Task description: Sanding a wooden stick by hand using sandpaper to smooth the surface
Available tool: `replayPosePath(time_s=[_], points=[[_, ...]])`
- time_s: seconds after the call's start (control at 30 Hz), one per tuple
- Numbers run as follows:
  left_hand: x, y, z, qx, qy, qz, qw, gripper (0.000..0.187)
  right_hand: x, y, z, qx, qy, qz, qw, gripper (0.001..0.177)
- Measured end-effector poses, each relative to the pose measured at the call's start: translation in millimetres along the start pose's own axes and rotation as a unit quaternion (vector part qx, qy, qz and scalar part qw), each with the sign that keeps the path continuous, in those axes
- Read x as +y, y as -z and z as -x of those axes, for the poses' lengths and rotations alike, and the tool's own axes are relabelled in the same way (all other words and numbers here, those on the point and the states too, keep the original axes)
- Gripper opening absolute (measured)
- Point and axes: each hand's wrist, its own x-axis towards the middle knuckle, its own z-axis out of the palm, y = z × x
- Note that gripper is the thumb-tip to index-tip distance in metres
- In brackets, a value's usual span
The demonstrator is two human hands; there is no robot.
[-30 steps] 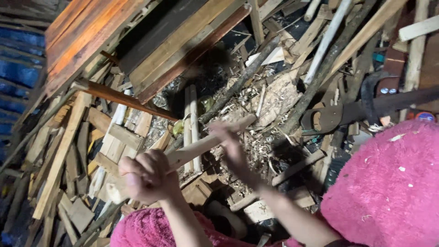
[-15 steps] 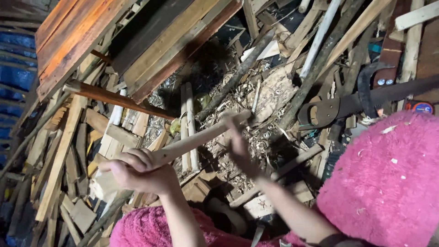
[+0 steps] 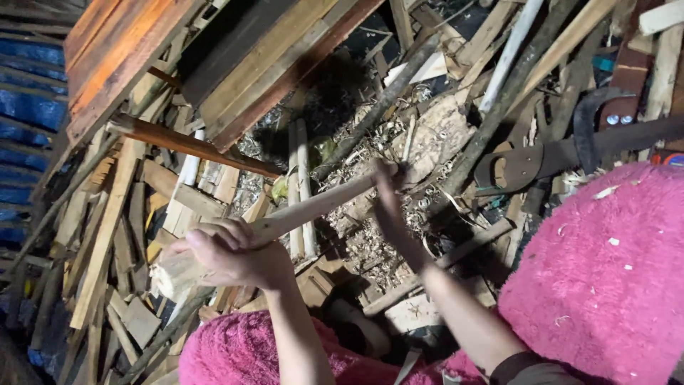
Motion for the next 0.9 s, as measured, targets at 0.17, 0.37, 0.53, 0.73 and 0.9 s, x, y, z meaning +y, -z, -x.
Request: replayPosePath(time_s=[0.17,0.37,0.53,0.73,0.9], points=[[46,-52,8,-0.146,-0.102,-0.182,0.967,0.031,-127,-38,-1,-0.048,0.031,0.007,0.998,0.047],[71,-72,3,-0.216,0.037,0.089,0.972,0.032,65,-8,-1,0.07,0.109,0.21,0.969,0.093],[60,-67,-10,-0.257,0.042,0.135,0.956,0.038,-108,-1,-20,0.069,-0.192,-0.129,0.97,0.062],[51,-68,-11,-0.28,-0.049,0.046,0.958,0.03,-119,-33,-5,-0.109,0.095,0.057,0.988,0.059],[50,-64,-17,-0.264,-0.042,0.093,0.959,0.031,-43,17,-14,0.054,-0.122,0.072,0.988,0.063]])
